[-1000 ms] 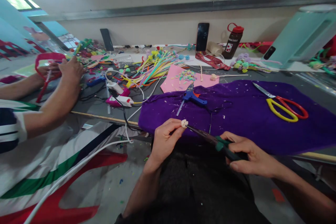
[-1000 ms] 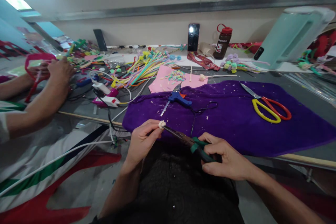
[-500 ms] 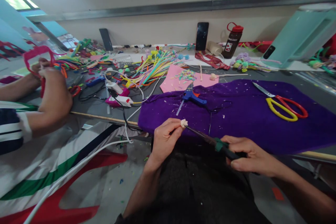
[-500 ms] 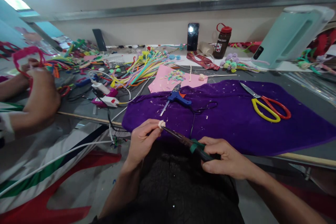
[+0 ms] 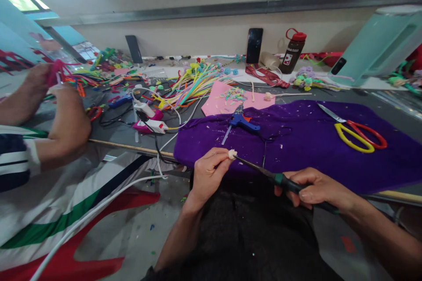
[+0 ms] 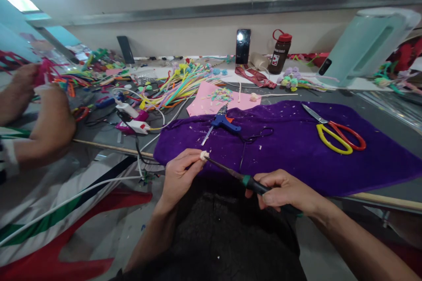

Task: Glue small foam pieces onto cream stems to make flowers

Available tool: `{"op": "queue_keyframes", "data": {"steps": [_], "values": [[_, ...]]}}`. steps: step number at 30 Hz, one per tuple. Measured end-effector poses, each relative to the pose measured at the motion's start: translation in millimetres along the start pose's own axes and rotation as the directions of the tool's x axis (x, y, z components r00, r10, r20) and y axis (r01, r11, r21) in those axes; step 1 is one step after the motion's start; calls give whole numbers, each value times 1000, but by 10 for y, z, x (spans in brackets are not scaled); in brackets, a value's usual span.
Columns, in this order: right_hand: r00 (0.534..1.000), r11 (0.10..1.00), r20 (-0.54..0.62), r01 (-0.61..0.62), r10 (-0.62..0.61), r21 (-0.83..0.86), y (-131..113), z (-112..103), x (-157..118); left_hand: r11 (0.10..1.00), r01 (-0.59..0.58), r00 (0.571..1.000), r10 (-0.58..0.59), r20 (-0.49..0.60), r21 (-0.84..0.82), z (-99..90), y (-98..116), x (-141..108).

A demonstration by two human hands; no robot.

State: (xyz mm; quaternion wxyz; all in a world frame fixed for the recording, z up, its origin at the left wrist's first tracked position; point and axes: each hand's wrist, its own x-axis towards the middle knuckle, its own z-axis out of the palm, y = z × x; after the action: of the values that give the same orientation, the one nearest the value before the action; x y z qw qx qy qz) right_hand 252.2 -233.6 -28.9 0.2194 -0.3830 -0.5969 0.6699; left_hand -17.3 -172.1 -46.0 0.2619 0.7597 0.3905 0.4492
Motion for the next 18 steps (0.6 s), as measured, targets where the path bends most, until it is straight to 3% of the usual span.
{"op": "queue_keyframes", "data": {"steps": [8,13,18], "values": [[995,978,-3,101,-103,-180,-51,59,-16,1000,-8,1000,8,-9,-6,-34,10,-11],[993,965,11,120,-121,-232,-55,75,-10,1000,-2,996,1,-87,-10,-83,-15,5],[984,952,-62,146,-169,-267,-69,110,-31,1000,6,990,-4,-138,11,-88,-38,20]]}}
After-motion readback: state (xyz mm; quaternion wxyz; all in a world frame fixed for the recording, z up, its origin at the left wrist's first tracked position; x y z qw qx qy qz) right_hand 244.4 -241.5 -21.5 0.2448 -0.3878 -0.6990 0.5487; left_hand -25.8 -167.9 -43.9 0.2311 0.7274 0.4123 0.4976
